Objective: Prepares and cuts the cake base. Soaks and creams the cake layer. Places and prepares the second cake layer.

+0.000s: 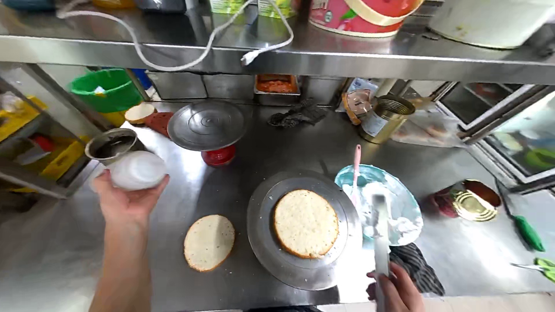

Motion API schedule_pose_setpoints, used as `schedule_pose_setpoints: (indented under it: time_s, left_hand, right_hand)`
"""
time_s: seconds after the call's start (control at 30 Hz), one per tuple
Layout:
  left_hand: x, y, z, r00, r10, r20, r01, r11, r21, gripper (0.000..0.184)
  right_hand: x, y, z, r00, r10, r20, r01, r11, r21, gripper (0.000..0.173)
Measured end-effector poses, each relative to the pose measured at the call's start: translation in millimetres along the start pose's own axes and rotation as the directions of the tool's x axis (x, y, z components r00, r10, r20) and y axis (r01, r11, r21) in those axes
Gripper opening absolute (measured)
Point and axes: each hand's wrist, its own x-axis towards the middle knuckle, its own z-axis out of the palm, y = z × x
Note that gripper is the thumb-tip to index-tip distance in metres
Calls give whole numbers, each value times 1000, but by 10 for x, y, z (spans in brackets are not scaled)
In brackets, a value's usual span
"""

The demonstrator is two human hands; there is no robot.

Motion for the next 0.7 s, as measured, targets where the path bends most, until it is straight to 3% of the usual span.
schedule_pose_setpoints:
  time_s: [0.17, 0.27, 0.37, 0.53, 0.7]
  left_hand:
    - [-817, -583, 411, 988, 11, 154, -22, 997, 70, 42]
    - [-1196, -890, 631, 992, -4, 122, -10, 993, 115, 37]
    - [-1439, -1153, 747, 981, 157, 110, -170, 977, 128, 47]
    - [-1864, -1382, 755, 827, 411, 383, -492, 859, 141, 94]
    - [-1944, -1639, 1038, 646, 595, 478, -705, 706, 75, 105]
  right_hand:
    - [677, -284, 411, 998, -48, -51, 48, 999, -4, 34]
    - [748, -246, 437, 998, -56, -27, 56, 998, -1, 38]
    - [629, -217, 473, 997, -78, -3, 79, 995, 57, 37]
    - [277, -236, 257, 995, -62, 74, 53, 992, 116, 24]
    - [88, -115, -148, 994, -95, 56, 90, 992, 84, 23]
